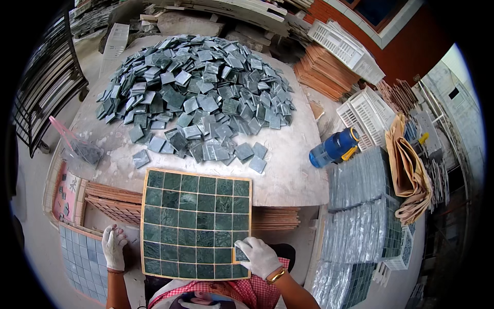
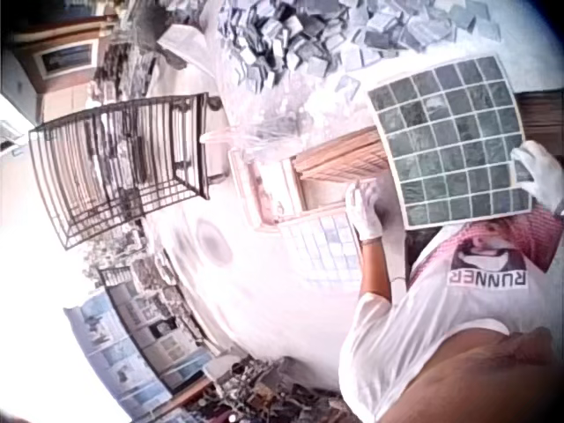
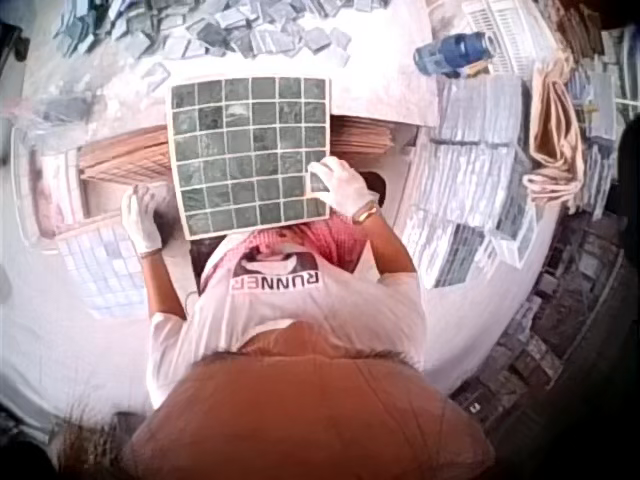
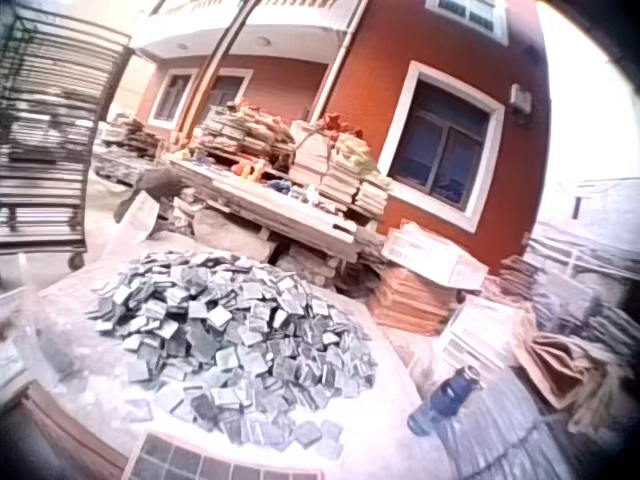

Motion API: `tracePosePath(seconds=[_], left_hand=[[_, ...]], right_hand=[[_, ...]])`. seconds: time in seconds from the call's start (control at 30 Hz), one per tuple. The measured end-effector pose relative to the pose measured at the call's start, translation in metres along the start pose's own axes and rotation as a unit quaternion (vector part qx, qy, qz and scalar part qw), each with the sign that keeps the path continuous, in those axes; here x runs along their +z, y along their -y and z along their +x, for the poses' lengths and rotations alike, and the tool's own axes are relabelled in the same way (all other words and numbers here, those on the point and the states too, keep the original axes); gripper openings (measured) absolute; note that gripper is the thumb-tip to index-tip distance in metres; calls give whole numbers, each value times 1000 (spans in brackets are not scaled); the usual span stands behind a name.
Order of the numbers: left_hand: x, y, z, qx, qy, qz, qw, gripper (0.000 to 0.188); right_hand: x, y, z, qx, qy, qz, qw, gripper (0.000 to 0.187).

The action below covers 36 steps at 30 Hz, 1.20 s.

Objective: The person assembles small square tiles into a grid on a yellow board, then flips the board to reveal the completed tile sheet. They repeat the process with another board, placing tiles one by one and stacking finished sheets nearby.

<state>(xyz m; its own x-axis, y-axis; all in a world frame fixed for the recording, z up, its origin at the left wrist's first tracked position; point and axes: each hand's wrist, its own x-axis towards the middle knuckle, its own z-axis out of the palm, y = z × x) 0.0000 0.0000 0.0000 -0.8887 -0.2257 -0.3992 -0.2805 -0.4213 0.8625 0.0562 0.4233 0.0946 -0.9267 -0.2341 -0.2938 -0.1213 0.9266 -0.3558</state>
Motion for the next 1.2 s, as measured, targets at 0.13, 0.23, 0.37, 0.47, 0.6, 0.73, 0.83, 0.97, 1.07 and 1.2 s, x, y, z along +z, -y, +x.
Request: tracePosePath(seconds=[0.13,0.23,0.37,0.47,0.6,0.73,0.83,0.97,1.07,1.2], left_hand=[[29,-13,-3,48,7,35,998,34],[51,-12,-19,76,19,82,994,33],[62,-11,-32,72,39,127,989,32],[71,-5,-42,74,83,137,984,28],[66,10,-39,171,79,207,960,26],[89,13,-42,398,124,536,734,47],[114,25,-41,376,181,690,592,62],[113,27,-32,356,170,738,547,65],[112,24,-34,348,170,736,555,66],[115,27,-32,348,169,736,556,68]], right_hand=[[9,-3,-11,-4,-84,19,996,48],[10,-17,-25,32,-99,58,993,44],[27,-19,-24,1,-118,71,990,37],[33,-19,-21,-15,-82,0,997,26],[29,-22,-6,-30,-48,1,998,37],[41,29,15,-97,-217,31,971,60],[89,54,21,-141,-190,44,971,73],[72,6,19,28,-164,-69,984,76],[78,-64,1,215,-230,-16,949,76],[67,-93,-29,280,-296,17,913,74]])
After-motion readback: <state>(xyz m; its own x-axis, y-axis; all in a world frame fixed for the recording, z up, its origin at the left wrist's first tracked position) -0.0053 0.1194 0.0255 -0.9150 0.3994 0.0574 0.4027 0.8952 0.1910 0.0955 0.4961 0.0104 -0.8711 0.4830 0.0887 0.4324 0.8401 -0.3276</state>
